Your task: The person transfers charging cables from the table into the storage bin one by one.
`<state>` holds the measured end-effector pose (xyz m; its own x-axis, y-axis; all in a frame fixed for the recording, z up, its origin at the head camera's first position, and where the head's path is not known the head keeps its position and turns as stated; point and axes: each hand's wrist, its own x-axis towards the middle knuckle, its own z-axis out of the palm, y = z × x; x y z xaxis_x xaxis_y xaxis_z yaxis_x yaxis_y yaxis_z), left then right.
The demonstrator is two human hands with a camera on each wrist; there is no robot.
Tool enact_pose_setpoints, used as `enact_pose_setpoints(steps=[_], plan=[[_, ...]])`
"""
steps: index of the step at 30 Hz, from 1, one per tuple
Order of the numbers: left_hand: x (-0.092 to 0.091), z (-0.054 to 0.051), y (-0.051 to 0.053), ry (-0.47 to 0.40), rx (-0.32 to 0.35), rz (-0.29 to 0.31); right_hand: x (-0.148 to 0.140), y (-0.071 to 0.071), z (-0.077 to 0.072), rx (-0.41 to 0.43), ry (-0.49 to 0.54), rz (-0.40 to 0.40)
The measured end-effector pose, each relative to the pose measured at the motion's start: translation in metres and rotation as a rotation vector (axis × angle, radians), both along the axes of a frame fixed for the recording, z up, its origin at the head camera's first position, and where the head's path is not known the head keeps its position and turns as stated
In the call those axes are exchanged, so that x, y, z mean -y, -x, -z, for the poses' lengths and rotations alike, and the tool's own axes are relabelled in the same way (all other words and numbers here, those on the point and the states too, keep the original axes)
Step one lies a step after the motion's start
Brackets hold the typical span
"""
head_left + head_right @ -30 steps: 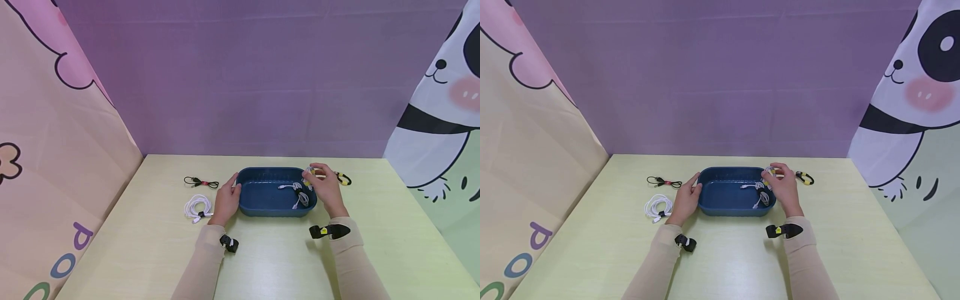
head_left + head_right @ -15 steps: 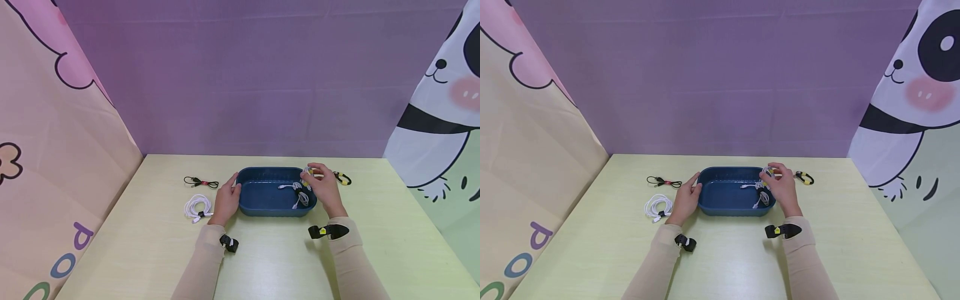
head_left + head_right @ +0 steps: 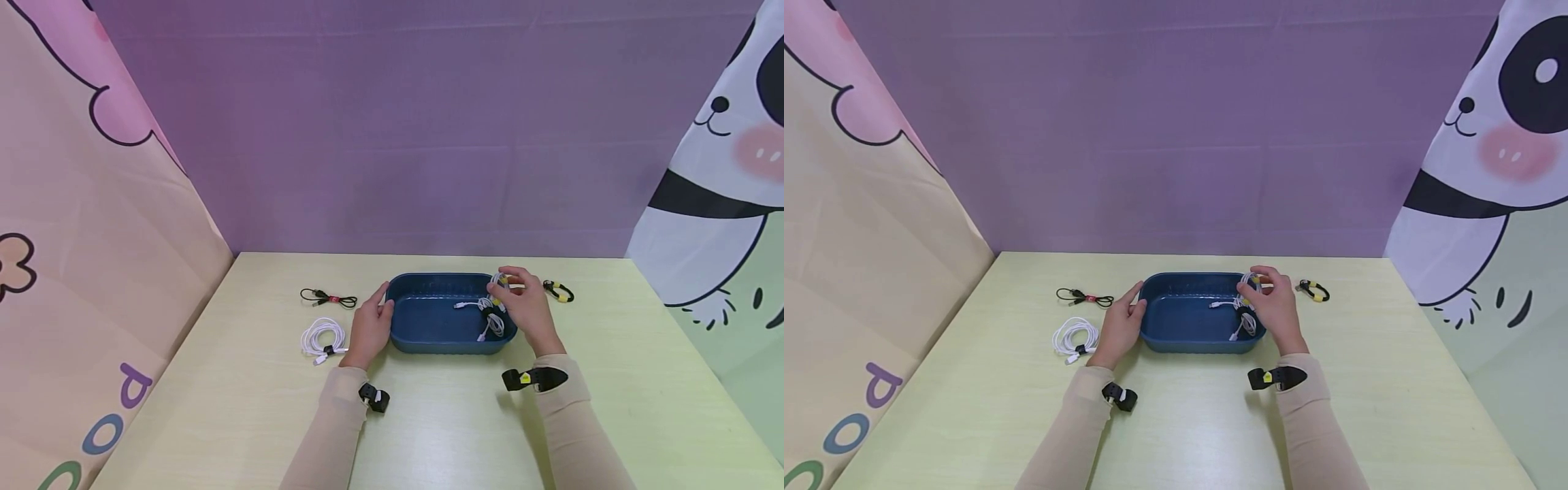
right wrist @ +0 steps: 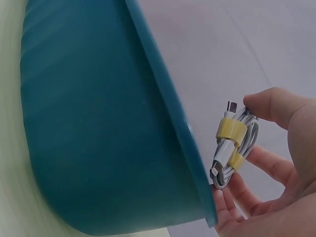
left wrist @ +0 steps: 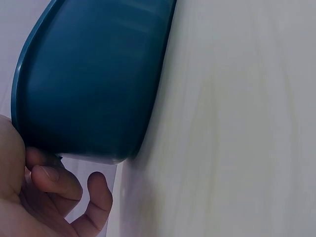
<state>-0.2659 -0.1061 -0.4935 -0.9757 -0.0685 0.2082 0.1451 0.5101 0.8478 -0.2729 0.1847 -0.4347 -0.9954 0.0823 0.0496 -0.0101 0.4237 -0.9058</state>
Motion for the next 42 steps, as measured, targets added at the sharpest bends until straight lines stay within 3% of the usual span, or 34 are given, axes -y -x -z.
enact_pose_setpoints(steps=[27, 42], plan=[[-0.001, -0.002, -0.001, -0.007, -0.014, 0.002, 0.009, -0.004, -0.003, 0.001, -0.064, -0.063], [0.0, 0.0, -0.001, -0.008, -0.007, -0.002, 0.017, -0.002, 0.004, -0.031, -0.125, -0.104]])
